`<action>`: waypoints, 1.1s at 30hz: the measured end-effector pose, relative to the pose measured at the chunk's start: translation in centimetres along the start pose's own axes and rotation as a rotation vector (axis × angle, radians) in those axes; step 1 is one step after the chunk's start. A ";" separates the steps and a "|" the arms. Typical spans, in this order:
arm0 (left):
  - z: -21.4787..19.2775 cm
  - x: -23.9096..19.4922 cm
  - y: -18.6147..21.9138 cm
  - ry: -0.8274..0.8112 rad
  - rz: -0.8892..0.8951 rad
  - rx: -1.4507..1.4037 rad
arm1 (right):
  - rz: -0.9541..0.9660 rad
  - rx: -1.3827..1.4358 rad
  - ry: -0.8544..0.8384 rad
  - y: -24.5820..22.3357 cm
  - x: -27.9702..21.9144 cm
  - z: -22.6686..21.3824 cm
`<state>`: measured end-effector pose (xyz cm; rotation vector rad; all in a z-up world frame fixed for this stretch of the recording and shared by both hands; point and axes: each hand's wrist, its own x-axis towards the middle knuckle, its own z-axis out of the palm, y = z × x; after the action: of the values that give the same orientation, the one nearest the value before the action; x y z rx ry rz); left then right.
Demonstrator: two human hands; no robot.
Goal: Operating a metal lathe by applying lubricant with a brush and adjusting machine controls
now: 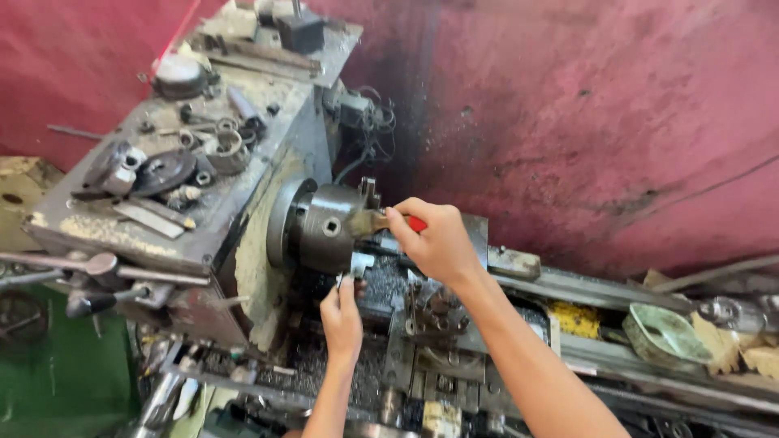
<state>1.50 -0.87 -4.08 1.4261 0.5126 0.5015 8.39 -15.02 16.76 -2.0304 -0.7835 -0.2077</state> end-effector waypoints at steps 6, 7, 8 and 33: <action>0.2 0.5 -1.2 0.024 0.043 0.063 | -0.054 0.134 0.090 -1.6 1.5 1.7; 0.2 0.4 -1.0 0.027 0.056 0.058 | -0.068 0.134 0.093 -1.6 1.8 2.3; 0.1 0.1 -0.8 0.034 0.035 0.084 | -0.031 0.164 0.039 -1.7 2.0 3.0; -0.9 1.4 -8.9 -0.105 -0.005 0.017 | -0.176 -0.251 0.082 -1.7 -2.7 0.2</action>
<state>2.28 0.00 -13.07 1.4594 0.4368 0.4167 5.24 -15.43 16.70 -2.1700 -0.9225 -0.5092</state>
